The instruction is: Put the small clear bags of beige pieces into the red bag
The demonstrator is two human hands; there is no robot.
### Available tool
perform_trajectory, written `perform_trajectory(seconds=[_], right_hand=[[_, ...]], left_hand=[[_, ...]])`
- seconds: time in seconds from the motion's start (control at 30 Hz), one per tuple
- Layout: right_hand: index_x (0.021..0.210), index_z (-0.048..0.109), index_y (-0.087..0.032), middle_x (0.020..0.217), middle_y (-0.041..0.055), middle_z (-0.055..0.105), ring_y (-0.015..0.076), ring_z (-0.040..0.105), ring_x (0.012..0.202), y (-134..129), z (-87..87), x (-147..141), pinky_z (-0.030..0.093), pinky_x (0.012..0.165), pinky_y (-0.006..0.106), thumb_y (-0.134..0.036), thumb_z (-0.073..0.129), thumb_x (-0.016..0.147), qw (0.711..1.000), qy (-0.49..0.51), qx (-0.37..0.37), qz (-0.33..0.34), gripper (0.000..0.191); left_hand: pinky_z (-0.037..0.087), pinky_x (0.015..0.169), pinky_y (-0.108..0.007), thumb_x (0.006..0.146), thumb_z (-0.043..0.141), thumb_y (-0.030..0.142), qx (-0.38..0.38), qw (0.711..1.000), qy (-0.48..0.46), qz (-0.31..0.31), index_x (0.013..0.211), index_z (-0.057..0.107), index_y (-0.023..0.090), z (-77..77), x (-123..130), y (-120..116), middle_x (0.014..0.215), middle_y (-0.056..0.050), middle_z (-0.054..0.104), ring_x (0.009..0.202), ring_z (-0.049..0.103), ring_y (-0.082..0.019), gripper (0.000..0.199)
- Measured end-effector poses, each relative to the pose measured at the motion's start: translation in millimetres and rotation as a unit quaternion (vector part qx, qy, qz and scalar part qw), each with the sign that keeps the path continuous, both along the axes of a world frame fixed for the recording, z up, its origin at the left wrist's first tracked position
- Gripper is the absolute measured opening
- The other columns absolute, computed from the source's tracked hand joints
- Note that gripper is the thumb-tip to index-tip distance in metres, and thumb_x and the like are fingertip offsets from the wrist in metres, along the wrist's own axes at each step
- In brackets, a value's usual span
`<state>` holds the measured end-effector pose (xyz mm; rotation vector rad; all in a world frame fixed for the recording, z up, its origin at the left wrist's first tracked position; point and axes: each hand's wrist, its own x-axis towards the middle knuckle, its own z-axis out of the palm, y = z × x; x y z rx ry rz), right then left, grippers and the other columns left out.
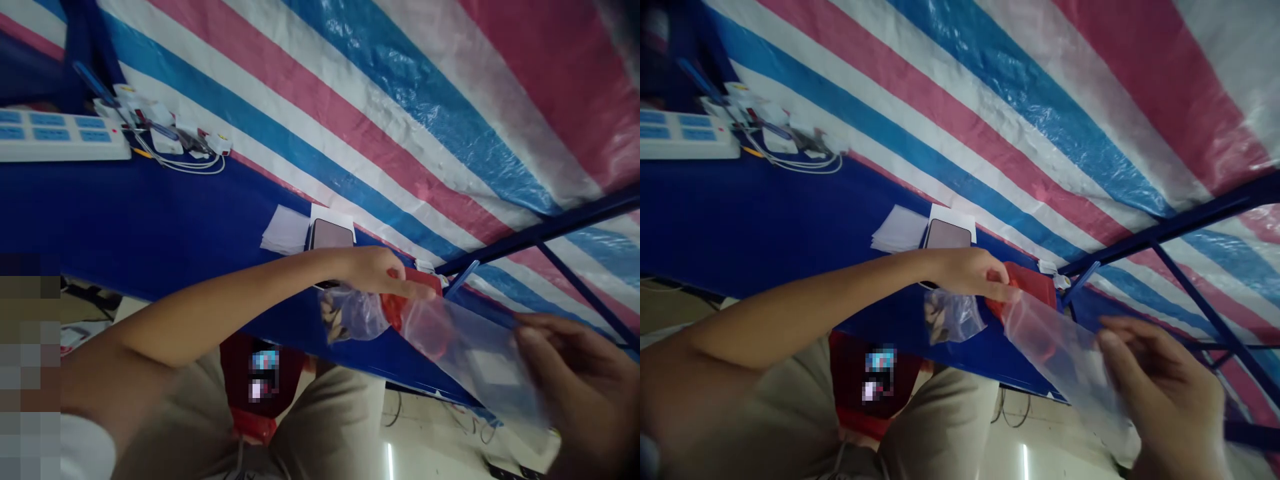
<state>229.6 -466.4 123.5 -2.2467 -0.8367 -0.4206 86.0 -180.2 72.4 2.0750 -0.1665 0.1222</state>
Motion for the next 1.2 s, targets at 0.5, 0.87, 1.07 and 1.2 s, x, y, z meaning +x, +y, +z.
perform_trajectory(seconds=[0.5,0.87,1.07,1.2], right_hand=[[0.118,0.067,-0.022,0.071,-0.0015,0.065,0.0122,0.055,0.054,101,-11.0,-27,0.044,0.05,0.023,-0.053,0.074,0.083,0.939,0.265,0.063,0.212,0.047],[0.089,0.067,-0.018,0.059,-0.0029,0.058,0.0115,0.049,0.05,150,-89.8,-46,0.038,0.047,0.023,-0.058,0.064,0.088,0.95,0.215,0.099,0.202,0.04],[0.096,0.067,-0.017,0.069,-0.0007,0.064,0.0099,0.05,0.043,141,-100.0,-46,0.038,0.042,0.023,-0.064,0.059,0.09,0.946,0.244,0.119,0.178,0.048],[0.093,0.066,-0.017,0.068,-0.0024,0.061,0.0083,0.049,0.042,119,-118.8,-47,0.035,0.039,0.022,-0.064,0.059,0.09,0.93,0.296,0.14,0.169,0.048]], left_hand=[[0.019,0.05,-0.027,0.089,0.061,0.061,-0.161,0.978,0.034,0.125,0.081,0.077,0.015,-35.5,-74,9,0.052,0.004,0.037,0.048,0.029,-0.008,0.049],[0.027,0.048,-0.024,0.086,0.062,0.061,-0.174,0.921,0.1,0.335,0.075,0.072,0.016,-57.6,-112,24,0.053,0.002,0.042,0.048,0.036,-0.009,0.047],[0.027,0.051,-0.022,0.084,0.066,0.055,-0.194,0.822,0.084,0.529,0.088,0.072,0.015,-55.3,-160,79,0.052,0.005,0.037,0.051,0.033,-0.007,0.041],[0.025,0.051,-0.021,0.087,0.061,0.06,-0.154,0.81,0.084,0.56,0.095,0.069,0.015,-75.6,-180,133,0.051,0.005,0.038,0.05,0.033,-0.006,0.047]])
